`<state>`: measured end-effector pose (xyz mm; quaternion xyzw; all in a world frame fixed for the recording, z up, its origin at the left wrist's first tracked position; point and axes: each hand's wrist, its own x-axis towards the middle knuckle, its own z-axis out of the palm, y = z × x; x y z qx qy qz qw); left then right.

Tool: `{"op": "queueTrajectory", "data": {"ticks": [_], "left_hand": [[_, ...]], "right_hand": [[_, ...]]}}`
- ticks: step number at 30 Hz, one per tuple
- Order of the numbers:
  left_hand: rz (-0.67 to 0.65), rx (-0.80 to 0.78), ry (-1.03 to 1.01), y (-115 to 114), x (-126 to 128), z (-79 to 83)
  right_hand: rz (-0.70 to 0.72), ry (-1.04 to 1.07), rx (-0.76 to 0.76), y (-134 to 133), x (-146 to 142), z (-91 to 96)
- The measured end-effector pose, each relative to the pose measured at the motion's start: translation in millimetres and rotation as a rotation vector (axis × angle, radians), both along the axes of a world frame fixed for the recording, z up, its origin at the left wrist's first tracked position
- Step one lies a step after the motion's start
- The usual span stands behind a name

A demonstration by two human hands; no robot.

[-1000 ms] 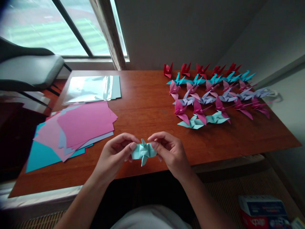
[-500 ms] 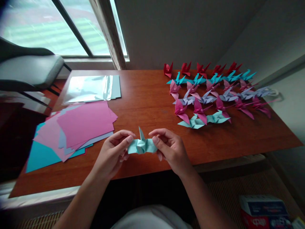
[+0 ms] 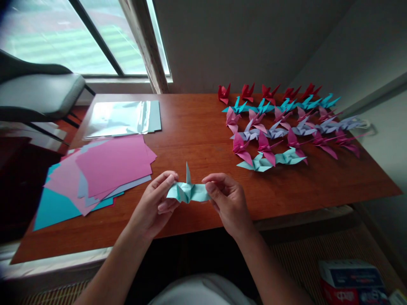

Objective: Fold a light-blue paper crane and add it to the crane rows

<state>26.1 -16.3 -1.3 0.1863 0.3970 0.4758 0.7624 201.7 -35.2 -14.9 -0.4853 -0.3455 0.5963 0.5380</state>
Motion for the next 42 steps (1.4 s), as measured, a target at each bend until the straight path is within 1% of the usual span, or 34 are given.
{"op": "queueTrajectory", "data": {"ticks": [3, 7, 11, 13, 15, 17, 20, 24, 27, 31, 34, 37, 39, 42], "left_hand": [[0.004, 0.017, -0.024, 0, 2, -0.9], [0.035, 0.002, -0.002, 1, 2, 0.5], [0.032, -0.015, 0.002, 2, 0, 2.8], [0.045, -0.019, 0.014, 2, -2, 3.1], [0.066, -0.01, 0.053, 2, -4, 2.7], [0.082, 0.008, 0.116, 2, -6, 2.3], [0.091, 0.041, 0.197, 1, -6, 2.8], [0.064, 0.057, 0.233, 1, -7, 4.8], [0.047, 0.077, 0.272, 2, -9, 4.5], [-0.011, 0.187, 0.388, -1, -12, 2.7], [-0.051, 0.262, 0.45, -3, -13, 3.1], [-0.063, 0.282, 0.473, -4, -13, 4.1], [-0.054, 0.259, 0.464, -4, -12, 4.3], [-0.011, 0.18, 0.414, -3, -10, 3.9]], "right_hand": [[-0.047, 0.048, 0.009, -1, -2, 2.1], [0.02, 0.039, 0.002, -3, -1, 2.2], [0.016, 0.035, -0.004, -1, 2, -0.8], [0.09, -0.027, -0.044, 2, 5, -0.8], [0.208, -0.138, -0.078, 4, 8, 1.0], [0.29, -0.239, -0.088, 5, 11, 3.7], [0.312, -0.3, -0.078, 5, 14, 7.1], [0.368, -0.344, -0.085, 6, 17, 10.1], [0.389, -0.43, -0.06, 7, 20, 12.2], [0.409, -0.541, -0.053, 6, 21, 13.3], [0.421, -0.518, -0.049, 5, 20, 12.9], [0.404, -0.428, -0.039, 5, 19, 13.3], [0.372, -0.349, -0.03, 5, 17, 14.3], [0.291, -0.205, -0.019, 3, 14, 14.5]]}}
